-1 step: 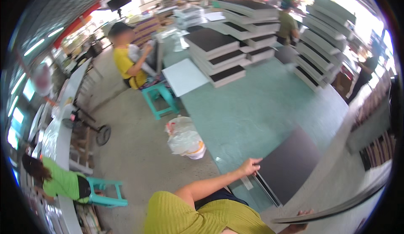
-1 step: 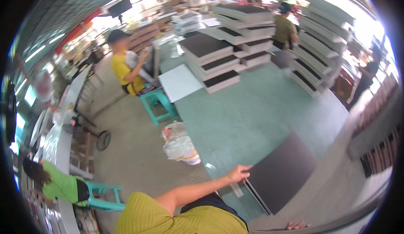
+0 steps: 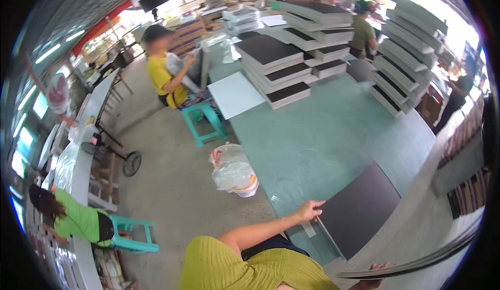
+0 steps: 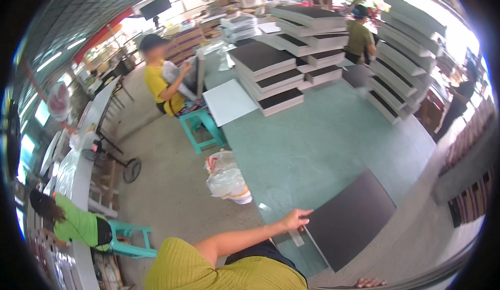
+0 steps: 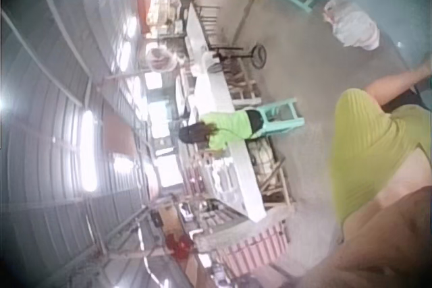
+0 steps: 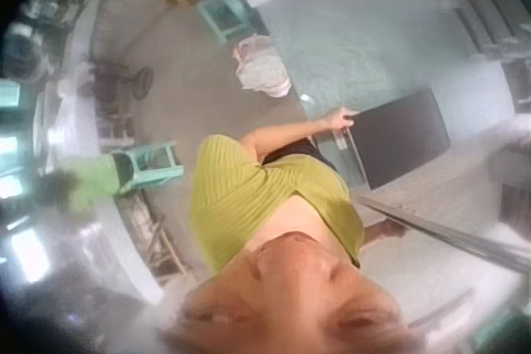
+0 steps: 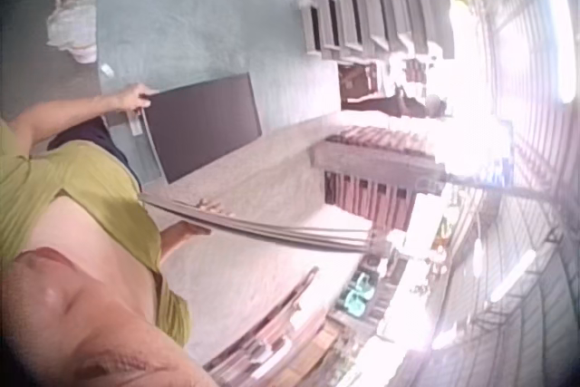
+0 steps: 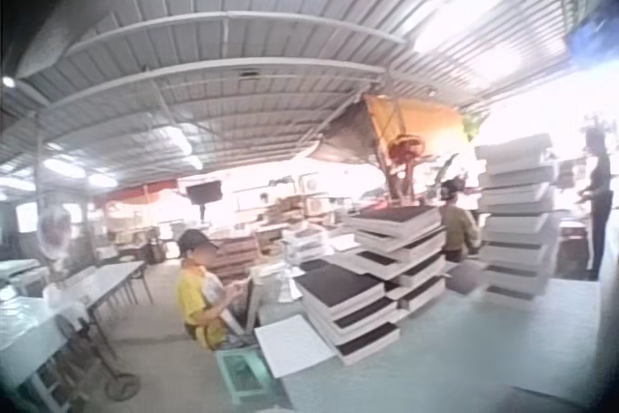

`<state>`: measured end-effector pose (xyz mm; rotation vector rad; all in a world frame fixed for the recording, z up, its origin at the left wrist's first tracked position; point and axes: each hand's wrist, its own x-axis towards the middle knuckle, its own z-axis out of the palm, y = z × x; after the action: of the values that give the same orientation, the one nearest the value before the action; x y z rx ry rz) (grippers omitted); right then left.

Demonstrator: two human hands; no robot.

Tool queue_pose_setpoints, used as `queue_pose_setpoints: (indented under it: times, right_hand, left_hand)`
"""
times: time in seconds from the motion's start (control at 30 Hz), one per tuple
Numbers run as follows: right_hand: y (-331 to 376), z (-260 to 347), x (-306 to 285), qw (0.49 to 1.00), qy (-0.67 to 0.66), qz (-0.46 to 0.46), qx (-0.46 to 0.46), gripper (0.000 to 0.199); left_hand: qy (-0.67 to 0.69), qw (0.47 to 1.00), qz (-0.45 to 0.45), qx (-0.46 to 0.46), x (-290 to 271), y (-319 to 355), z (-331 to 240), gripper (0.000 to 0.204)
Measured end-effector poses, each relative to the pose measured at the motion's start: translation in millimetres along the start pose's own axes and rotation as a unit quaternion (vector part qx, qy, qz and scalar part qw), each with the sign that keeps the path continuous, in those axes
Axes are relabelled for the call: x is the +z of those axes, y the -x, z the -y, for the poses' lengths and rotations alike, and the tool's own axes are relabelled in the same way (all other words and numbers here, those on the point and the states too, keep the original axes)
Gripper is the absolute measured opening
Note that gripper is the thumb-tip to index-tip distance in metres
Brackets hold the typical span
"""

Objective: The person sorts through a large stack of black and white papers on a workbench, placing specific sheets into different stacks before carrying the primary stack to another table and continuing to organize them.

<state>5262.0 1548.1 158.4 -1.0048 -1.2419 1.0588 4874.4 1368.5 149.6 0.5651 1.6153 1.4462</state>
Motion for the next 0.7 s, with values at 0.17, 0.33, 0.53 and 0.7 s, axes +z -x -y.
queue_pose_setpoints:
  times: [0.17,0.33,0.53,0.7]
  right_hand:
    - [-17.3,80.8,66.3,0.917,-0.215,0.337,-0.008,0.047]
    - [-18.3,32.7,39.8,0.774,-0.5,0.387,-0.004,0.05]
    - [-7.0,51.7,32.1,0.886,-0.383,0.16,0.208,0.059]
    - [-15.8,108.9,84.1,0.941,-0.285,0.089,0.156,0.061]
  left_hand:
    - [-0.328,0.942,-0.055,0.051,-20.3,37.5,8.0,0.052]
    - [-0.299,0.951,-0.073,0.023,-9.4,14.8,-1.5,0.05]
    - [-0.139,0.989,-0.019,0.048,-23.6,-26.9,49.5,0.055]
    - [0.053,0.984,0.096,-0.141,-29.8,-31.3,2.8,0.09]
